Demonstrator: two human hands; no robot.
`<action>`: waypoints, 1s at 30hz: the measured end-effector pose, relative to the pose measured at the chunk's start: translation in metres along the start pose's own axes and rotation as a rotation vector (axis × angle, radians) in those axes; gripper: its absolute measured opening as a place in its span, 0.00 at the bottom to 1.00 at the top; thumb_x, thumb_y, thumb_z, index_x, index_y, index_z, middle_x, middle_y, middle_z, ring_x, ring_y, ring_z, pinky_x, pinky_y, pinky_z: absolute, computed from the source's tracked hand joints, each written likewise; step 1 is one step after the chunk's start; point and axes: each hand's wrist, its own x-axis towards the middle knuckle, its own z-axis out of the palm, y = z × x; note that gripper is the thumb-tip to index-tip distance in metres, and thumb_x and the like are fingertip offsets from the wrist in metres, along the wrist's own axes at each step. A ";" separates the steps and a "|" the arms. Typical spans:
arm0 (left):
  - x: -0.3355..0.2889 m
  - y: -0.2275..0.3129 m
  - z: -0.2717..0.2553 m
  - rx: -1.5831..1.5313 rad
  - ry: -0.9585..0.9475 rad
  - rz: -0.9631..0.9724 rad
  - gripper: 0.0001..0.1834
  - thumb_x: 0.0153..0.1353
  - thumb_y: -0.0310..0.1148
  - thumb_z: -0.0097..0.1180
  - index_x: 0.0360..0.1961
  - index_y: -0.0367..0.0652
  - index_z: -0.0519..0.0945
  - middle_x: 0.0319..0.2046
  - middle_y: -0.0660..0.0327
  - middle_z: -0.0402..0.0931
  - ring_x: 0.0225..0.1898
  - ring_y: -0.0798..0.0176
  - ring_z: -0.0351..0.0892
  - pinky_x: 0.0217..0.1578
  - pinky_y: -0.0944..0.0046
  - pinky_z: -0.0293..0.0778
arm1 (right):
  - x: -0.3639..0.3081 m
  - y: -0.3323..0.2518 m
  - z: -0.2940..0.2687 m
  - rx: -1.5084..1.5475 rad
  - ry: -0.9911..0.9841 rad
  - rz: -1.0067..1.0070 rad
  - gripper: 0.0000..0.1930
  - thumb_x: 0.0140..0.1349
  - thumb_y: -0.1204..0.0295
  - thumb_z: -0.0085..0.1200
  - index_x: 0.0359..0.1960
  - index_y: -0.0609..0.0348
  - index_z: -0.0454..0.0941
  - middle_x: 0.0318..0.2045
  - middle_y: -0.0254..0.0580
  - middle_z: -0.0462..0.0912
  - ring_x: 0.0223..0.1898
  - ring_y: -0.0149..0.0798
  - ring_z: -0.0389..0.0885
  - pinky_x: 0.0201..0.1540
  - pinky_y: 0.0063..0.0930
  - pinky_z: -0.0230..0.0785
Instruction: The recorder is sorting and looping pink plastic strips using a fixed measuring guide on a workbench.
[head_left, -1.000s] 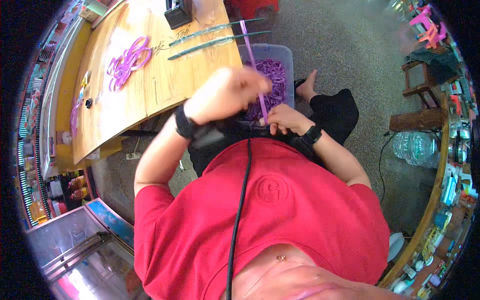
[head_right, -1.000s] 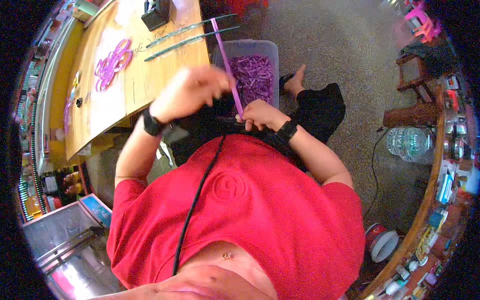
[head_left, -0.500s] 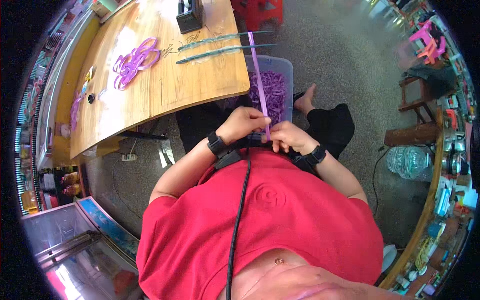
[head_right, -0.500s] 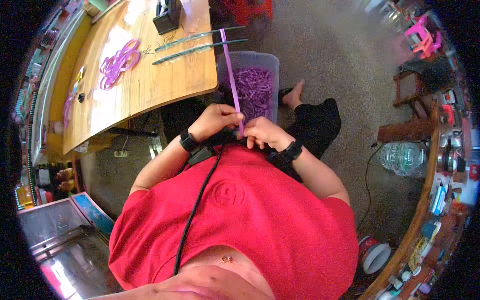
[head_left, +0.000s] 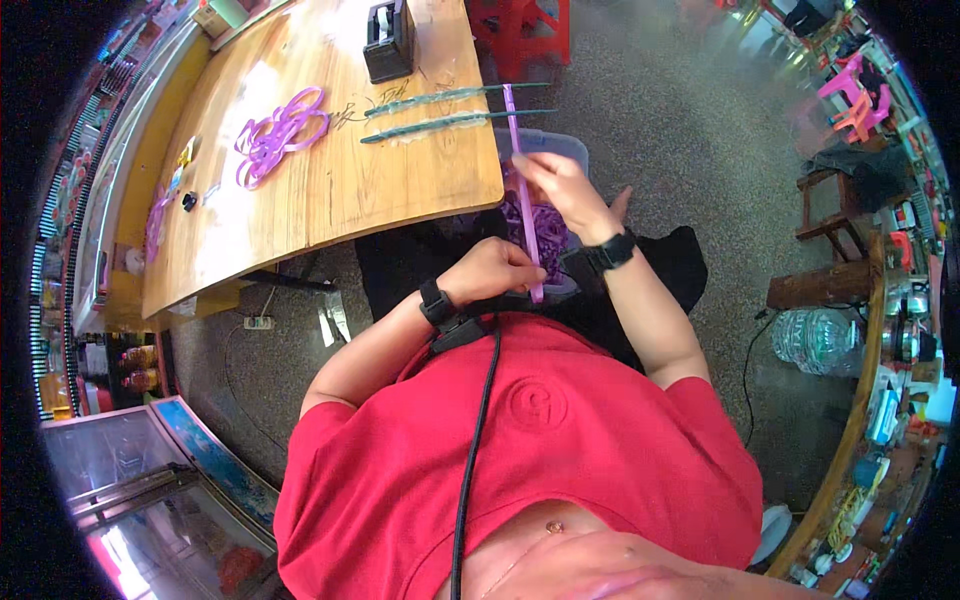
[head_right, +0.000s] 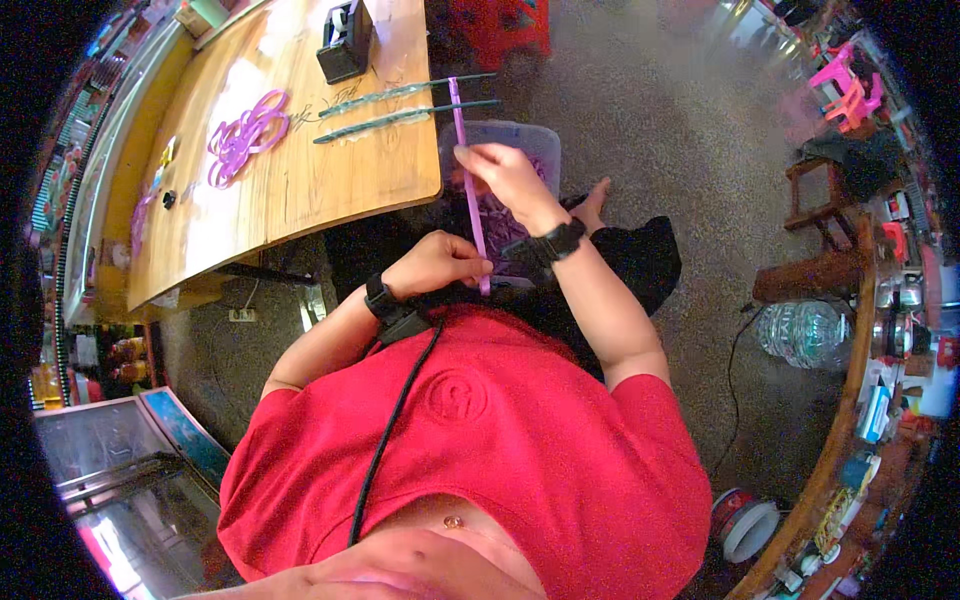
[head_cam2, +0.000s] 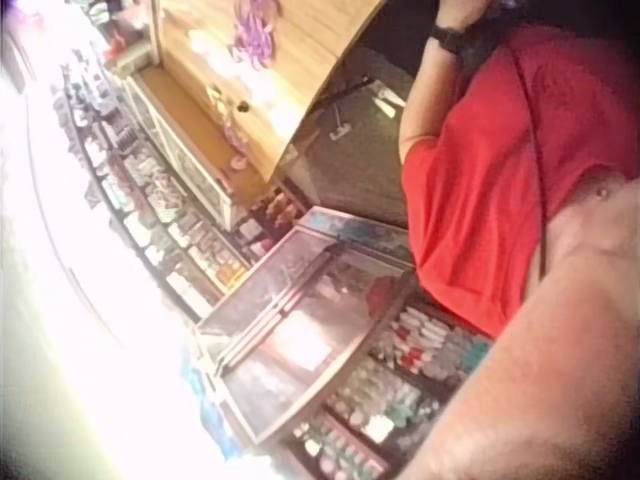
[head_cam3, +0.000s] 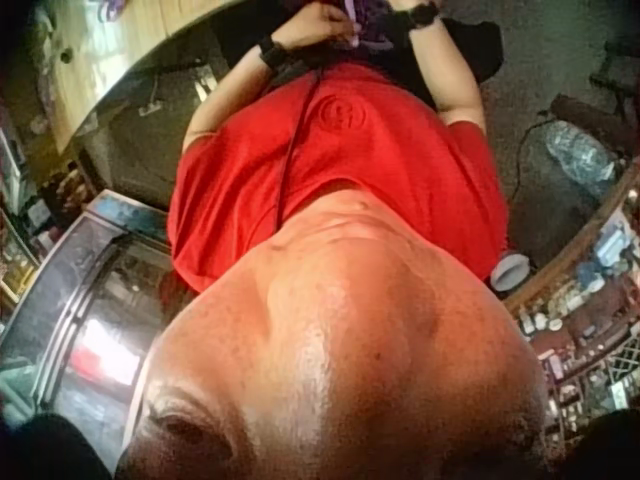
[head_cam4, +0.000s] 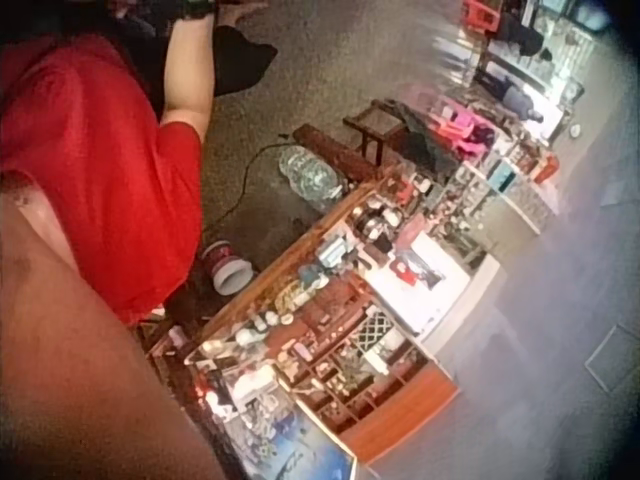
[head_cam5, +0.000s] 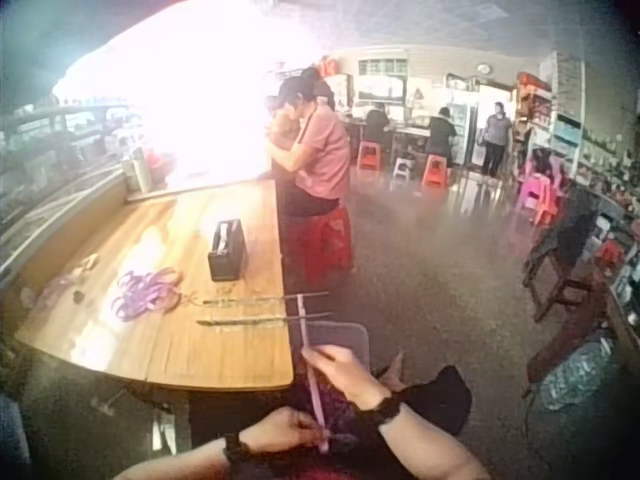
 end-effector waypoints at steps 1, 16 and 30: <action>0.000 0.002 0.000 0.003 0.001 0.000 0.15 0.62 0.39 0.63 0.29 0.35 0.86 0.23 0.63 0.82 0.25 0.75 0.77 0.29 0.72 0.74 | 0.010 -0.001 0.001 -0.039 0.054 -0.060 0.15 0.67 0.61 0.57 0.42 0.62 0.83 0.31 0.27 0.82 0.30 0.21 0.75 0.35 0.17 0.67; -0.004 0.007 -0.005 -0.054 -0.035 -0.025 0.15 0.62 0.38 0.63 0.30 0.34 0.86 0.24 0.62 0.83 0.26 0.73 0.79 0.31 0.72 0.75 | 0.025 -0.004 0.008 0.136 0.047 -0.114 0.14 0.66 0.66 0.57 0.44 0.65 0.82 0.32 0.34 0.85 0.32 0.24 0.81 0.36 0.18 0.71; -0.039 0.066 -0.009 0.247 -0.176 0.597 0.09 0.57 0.31 0.64 0.27 0.35 0.83 0.22 0.53 0.80 0.24 0.58 0.80 0.29 0.62 0.74 | 0.003 -0.034 0.016 -0.274 0.082 -0.284 0.13 0.67 0.65 0.56 0.35 0.64 0.84 0.24 0.36 0.84 0.25 0.23 0.77 0.30 0.17 0.68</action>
